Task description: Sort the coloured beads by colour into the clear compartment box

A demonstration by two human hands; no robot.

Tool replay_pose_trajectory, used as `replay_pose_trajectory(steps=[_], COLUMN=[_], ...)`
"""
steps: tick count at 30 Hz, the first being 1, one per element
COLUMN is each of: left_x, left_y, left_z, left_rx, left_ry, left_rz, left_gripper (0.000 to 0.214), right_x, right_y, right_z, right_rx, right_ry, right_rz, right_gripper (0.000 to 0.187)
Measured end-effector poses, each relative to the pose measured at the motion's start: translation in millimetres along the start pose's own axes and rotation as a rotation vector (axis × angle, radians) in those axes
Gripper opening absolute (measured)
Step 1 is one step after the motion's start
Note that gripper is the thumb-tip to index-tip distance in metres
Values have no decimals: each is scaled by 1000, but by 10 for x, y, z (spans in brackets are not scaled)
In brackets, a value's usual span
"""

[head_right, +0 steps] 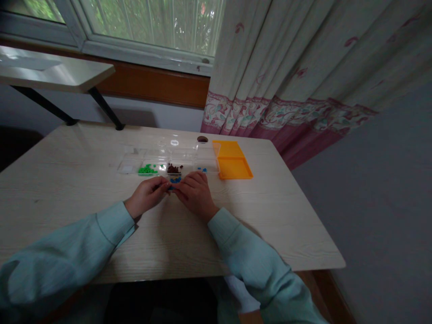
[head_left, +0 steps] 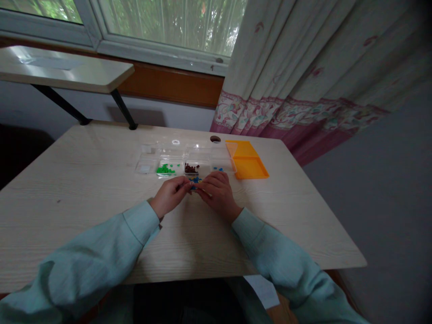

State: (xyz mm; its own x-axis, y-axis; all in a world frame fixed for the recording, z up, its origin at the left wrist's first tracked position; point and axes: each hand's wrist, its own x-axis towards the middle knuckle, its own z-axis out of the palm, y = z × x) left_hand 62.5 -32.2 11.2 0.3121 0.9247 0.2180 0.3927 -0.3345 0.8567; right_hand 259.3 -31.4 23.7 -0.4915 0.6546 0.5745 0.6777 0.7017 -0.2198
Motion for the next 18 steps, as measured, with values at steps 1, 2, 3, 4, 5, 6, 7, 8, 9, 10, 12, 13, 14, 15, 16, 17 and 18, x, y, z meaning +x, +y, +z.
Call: replay_pose_trajectory(steps=[1, 2, 3, 4, 5, 6, 7, 8, 9, 10, 12, 13, 14, 15, 16, 17, 18], left_x=[0, 0, -1, -1, -1, -1, 0, 1, 4, 7, 14, 19, 23, 26, 29, 31, 32], left_y=[10, 18, 24, 28, 30, 30, 28, 23, 17, 8, -15, -27, -38, -48, -54, -57, -58], left_z=[-3, -5, -5, -5, -4, -5, -8, -14, -23, -34, -60, -72, -82, -90, -94, -97, -97], left_rx=[9, 19, 30, 40, 48, 57, 68, 83, 103, 126, 170, 188, 201, 210, 218, 227, 240], left_ry=[-3, -5, -5, -5, -3, 0, 6, 13, 24, 38, 75, 99, 123, 142, 153, 156, 153], left_rz=[11, 23, 36, 48, 57, 63, 69, 75, 82, 88, 97, 99, 101, 102, 101, 99, 94], left_gripper=[34, 35, 36, 37, 38, 38, 38, 38, 37, 35, 31, 29, 28, 28, 27, 27, 27], right_x=[1, 1, 2, 4, 5, 7, 9, 12, 15, 19, 23, 23, 22, 19, 15, 11, 6], right_y=[-9, -19, -30, -40, -47, -47, -37, -14, 25, 80, 232, 320, 407, 487, 555, 607, 644], right_z=[-2, -3, -3, -3, -3, -4, -6, -10, -17, -26, -52, -67, -82, -95, -104, -109, -110], right_rx=[6, 12, 16, 17, 16, 16, 14, 11, 3, -8, -51, -77, -105, -133, -157, -177, -193], right_ry=[-2, 0, 3, 5, 6, 5, 5, 13, 26, 51, 104, 143, 172, 192, 202, 195, 181], right_rz=[8, 13, 16, 20, 24, 27, 29, 35, 46, 66, 156, 214, 274, 330, 381, 418, 439], right_gripper=[15, 15, 14, 14, 15, 15, 15, 16, 16, 16, 17, 17, 17, 17, 17, 18, 19])
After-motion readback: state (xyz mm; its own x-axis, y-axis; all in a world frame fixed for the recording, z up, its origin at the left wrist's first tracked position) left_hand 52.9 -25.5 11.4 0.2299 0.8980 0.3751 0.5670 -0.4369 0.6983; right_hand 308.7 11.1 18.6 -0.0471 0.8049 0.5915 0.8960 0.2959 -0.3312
